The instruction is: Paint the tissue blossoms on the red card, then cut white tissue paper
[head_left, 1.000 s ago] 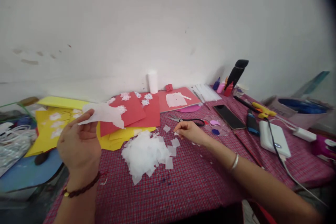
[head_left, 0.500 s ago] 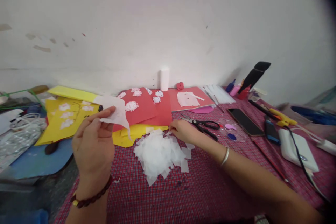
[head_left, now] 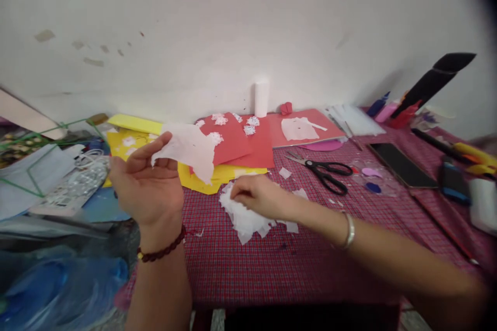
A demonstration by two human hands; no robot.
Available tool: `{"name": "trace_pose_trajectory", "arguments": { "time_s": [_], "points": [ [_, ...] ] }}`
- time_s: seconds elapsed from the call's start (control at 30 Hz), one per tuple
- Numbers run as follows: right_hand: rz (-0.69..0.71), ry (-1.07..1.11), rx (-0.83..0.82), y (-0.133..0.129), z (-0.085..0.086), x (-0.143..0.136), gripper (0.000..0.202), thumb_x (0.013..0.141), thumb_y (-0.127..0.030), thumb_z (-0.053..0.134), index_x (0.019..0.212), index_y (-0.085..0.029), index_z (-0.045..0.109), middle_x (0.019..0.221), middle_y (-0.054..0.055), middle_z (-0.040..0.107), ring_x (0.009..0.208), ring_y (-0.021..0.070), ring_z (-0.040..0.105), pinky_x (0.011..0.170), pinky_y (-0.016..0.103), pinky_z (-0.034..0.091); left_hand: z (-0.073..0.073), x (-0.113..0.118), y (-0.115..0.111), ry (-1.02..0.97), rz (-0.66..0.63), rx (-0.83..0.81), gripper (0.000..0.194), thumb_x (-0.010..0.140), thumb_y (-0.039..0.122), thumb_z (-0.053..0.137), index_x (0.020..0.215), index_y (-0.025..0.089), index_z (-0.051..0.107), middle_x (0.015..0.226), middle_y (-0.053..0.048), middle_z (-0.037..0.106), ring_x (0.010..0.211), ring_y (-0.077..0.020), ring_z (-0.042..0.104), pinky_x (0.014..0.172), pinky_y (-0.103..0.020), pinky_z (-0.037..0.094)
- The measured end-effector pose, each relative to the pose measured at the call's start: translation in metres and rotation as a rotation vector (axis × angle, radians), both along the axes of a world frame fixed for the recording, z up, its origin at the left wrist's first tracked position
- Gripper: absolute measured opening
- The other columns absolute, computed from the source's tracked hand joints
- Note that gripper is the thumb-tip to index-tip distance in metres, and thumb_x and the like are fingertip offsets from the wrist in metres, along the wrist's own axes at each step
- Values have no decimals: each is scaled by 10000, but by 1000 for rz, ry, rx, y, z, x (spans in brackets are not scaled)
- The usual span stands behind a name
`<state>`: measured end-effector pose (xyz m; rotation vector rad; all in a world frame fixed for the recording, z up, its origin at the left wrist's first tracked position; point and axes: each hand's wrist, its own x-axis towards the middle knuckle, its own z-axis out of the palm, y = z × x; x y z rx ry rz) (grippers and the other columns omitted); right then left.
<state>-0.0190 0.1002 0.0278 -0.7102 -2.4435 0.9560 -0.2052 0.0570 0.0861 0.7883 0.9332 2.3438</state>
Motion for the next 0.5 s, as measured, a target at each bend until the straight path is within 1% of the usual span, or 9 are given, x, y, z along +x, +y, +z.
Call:
{"name": "trace_pose_trajectory", "arguments": {
  "time_s": [0.03, 0.07, 0.13, 0.2, 0.27, 0.3, 0.37, 0.43, 0.5],
  "points": [
    [98, 8, 4, -5, 0, -14, 205, 818, -59, 545, 917, -127, 712, 897, 73, 706, 842, 152, 632, 805, 255, 471, 0, -2, -1, 1, 8, -6, 504, 924, 416, 332, 731, 159, 720, 831, -84, 747, 802, -163, 656, 661, -252, 528],
    [168, 7, 4, -8, 1, -25, 243, 804, -56, 569, 997, -122, 701, 1024, 104, 691, 962, 176, 623, 882, 278, 460, 0, -4, -1, 6, 10, -17, 497, 927, 409, 330, 731, 169, 719, 843, -78, 749, 805, -160, 654, 659, -249, 528],
    [214, 2, -38, -11, 2, -37, 350, 796, -118, 627, 1145, -104, 647, 1227, 161, 610, 1147, 228, 557, 1005, 338, 406, -1, -3, -2, 15, 18, -22, 481, 922, 415, 343, 735, 177, 717, 873, -77, 750, 795, -156, 651, 629, -243, 520],
    [248, 21, -196, -11, 1, -37, 467, 832, -255, 634, 1264, -91, 565, 1322, 194, 542, 1218, 255, 516, 1041, 380, 382, -4, 3, -3, 36, 4, -12, 480, 908, 449, 361, 753, 173, 721, 903, -86, 749, 783, -158, 653, 595, -240, 509],
    [377, 86, -431, -11, -3, -29, 601, 849, -400, 611, 1354, -107, 470, 1362, 194, 511, 1248, 252, 499, 1041, 384, 382, -9, 15, -5, 83, -55, -12, 484, 900, 490, 376, 782, 180, 729, 945, -85, 746, 824, -176, 664, 601, -254, 511],
    [469, 137, -544, -12, -6, -23, 690, 818, -456, 636, 1389, -132, 421, 1388, 184, 488, 1279, 249, 473, 1051, 380, 367, -12, 22, -7, 125, -98, -16, 478, 898, 504, 387, 798, 191, 734, 978, -80, 741, 876, -194, 667, 638, -275, 522],
    [592, 256, -720, -16, -10, -9, 882, 680, -524, 750, 1410, -197, 377, 1424, 155, 447, 1334, 247, 407, 1081, 379, 314, -20, 36, -14, 270, -177, -13, 436, 886, 520, 434, 831, 220, 745, 1037, -74, 730, 1018, -237, 643, 780, -342, 532],
    [602, 451, -900, -19, -10, 6, 973, 565, -562, 811, 1390, -263, 389, 1441, 123, 426, 1337, 247, 396, 1074, 384, 306, -29, 47, -23, 447, -224, 37, 391, 825, 572, 529, 865, 255, 754, 1066, -76, 721, 1076, -286, 619, 913, -433, 492],
    [512, 712, -1068, -20, -5, 22, 908, 570, -619, 785, 1345, -303, 432, 1424, 99, 451, 1289, 246, 448, 1033, 394, 348, -39, 56, -33, 563, -267, -5, 453, 707, 675, 603, 872, 284, 761, 1077, -89, 717, 1097, -341, 600, 972, -508, 444]
  ]
}}
